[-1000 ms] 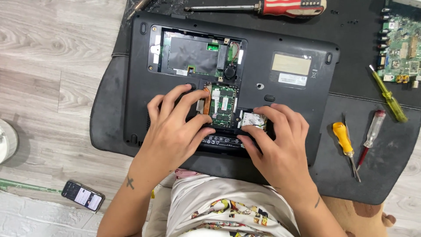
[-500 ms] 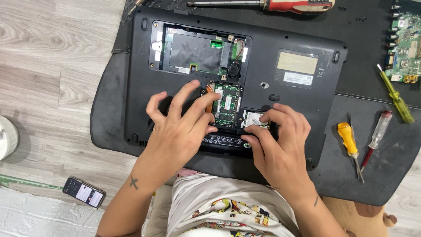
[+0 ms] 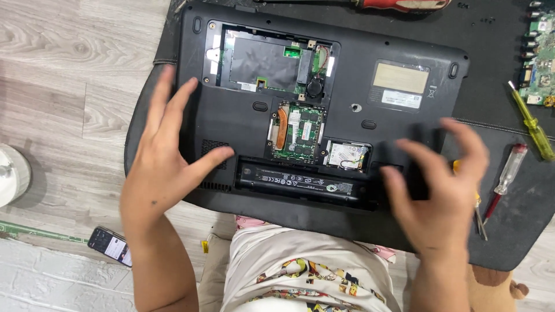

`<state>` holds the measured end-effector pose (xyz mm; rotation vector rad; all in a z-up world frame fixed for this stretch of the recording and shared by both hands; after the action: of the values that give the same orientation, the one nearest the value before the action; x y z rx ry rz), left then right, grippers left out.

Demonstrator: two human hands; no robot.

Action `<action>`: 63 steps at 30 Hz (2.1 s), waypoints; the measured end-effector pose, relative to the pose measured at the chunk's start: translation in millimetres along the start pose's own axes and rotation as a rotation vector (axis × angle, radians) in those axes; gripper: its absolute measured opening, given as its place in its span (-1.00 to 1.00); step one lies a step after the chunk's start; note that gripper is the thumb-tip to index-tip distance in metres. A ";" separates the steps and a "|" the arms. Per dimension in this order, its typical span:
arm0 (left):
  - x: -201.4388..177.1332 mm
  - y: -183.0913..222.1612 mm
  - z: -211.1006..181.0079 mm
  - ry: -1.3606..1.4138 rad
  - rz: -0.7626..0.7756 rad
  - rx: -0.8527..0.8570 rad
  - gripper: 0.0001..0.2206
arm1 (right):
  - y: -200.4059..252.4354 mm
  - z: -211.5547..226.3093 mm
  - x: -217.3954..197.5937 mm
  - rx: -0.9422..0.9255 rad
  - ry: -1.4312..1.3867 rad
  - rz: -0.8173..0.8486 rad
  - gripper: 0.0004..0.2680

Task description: Disassembling a laptop using screwdrivers and a pry tool to access internal components.

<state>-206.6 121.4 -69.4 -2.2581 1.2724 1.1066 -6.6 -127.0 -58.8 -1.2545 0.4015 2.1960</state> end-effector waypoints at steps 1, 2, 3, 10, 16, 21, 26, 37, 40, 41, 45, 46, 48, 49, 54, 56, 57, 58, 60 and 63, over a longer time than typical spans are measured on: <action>2.7 0.6 0.9 0.000 0.001 -0.002 -0.19 | 2.4 -5.0 -1.7 0.000 -0.001 0.002 -0.75; 3.4 1.5 2.8 0.093 -0.032 -0.015 -0.21 | 4.8 -13.4 -3.6 0.054 -0.060 0.002 -0.68; 4.3 2.5 4.7 0.186 -0.065 -0.028 -0.23 | 7.4 -21.8 -5.2 0.108 -0.120 0.002 -0.61; 7.1 7.3 9.2 0.481 -0.125 -0.081 -0.33 | 16.8 -24.0 14.4 0.195 -0.351 0.022 -0.50; 3.0 6.6 2.5 0.619 -0.159 -0.062 -0.32 | 20.8 -30.2 14.0 0.173 -0.537 -0.014 -0.53; 0.4 8.5 -5.8 0.653 -0.142 -0.067 -0.32 | 31.0 -45.9 9.3 0.268 -0.802 -0.051 -0.51; -3.0 8.8 -20.6 0.678 -0.125 -0.090 -0.35 | 38.3 -57.5 -5.7 0.253 -0.934 -0.031 -0.49; -29.9 5.6 -43.1 0.815 -0.043 0.044 -0.34 | 22.2 -76.9 -32.9 0.419 -1.562 0.085 -0.44; -31.7 3.4 -47.0 0.805 -0.008 0.044 -0.35 | 15.1 -71.6 -34.5 0.379 -1.359 0.158 -0.48; -31.5 3.1 -47.8 0.787 0.002 0.039 -0.36 | 12.5 -68.8 -35.0 0.330 -1.343 0.196 -0.52; -30.6 2.4 -53.0 0.678 0.029 -0.017 -0.39 | 8.2 -63.6 -36.5 0.240 -1.318 0.263 -0.59; -29.5 1.0 -54.0 0.678 0.030 -0.018 -0.39 | 9.4 -64.1 -36.2 0.241 -1.319 0.264 -0.59; -28.2 -2.1 -59.1 0.408 0.032 0.016 -0.45 | 11.4 -66.1 -36.1 0.253 -1.322 0.254 -0.61; -26.4 -1.9 -59.3 0.407 0.031 0.016 -0.45 | 15.2 -71.4 -32.4 0.252 -1.323 0.255 -0.61; -12.8 5.6 -50.1 0.298 0.000 0.001 -0.45 | 36.4 -80.3 -18.8 0.215 -1.461 0.096 -0.67; -6.5 7.9 -45.1 0.306 -0.014 -0.008 -0.46 | 38.7 -84.5 -11.6 0.182 -1.465 0.069 -0.65; -3.5 10.9 -41.5 0.312 -0.031 -0.013 -0.46 | 41.7 -85.9 -8.1 0.144 -1.468 0.038 -0.64; -0.4 11.0 -39.8 0.313 -0.029 -0.016 -0.46 | 41.2 -83.9 -6.3 0.149 -1.468 0.040 -0.64; 4.9 11.7 -35.4 0.313 -0.034 -0.031 -0.47 | 40.4 -82.1 -4.3 0.166 -1.293 0.000 -0.68; 11.7 12.5 -31.0 0.263 -0.015 -0.040 -0.47 | 49.8 -90.3 2.0 0.276 -1.310 -0.089 -0.69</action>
<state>-198.8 89.2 -57.0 -2.5037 1.3368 0.8576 24.0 -212.4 -108.1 0.4064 0.0752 2.2607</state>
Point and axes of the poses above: each hand's wrist, its own y-axis away from the middle knuckle, its own x-axis out of the palm, z = x × y, the point moved 6 cm from there along -y, towards the middle knuckle, and after that the axes turned 3 degrees about z, right-handed, at the moved point
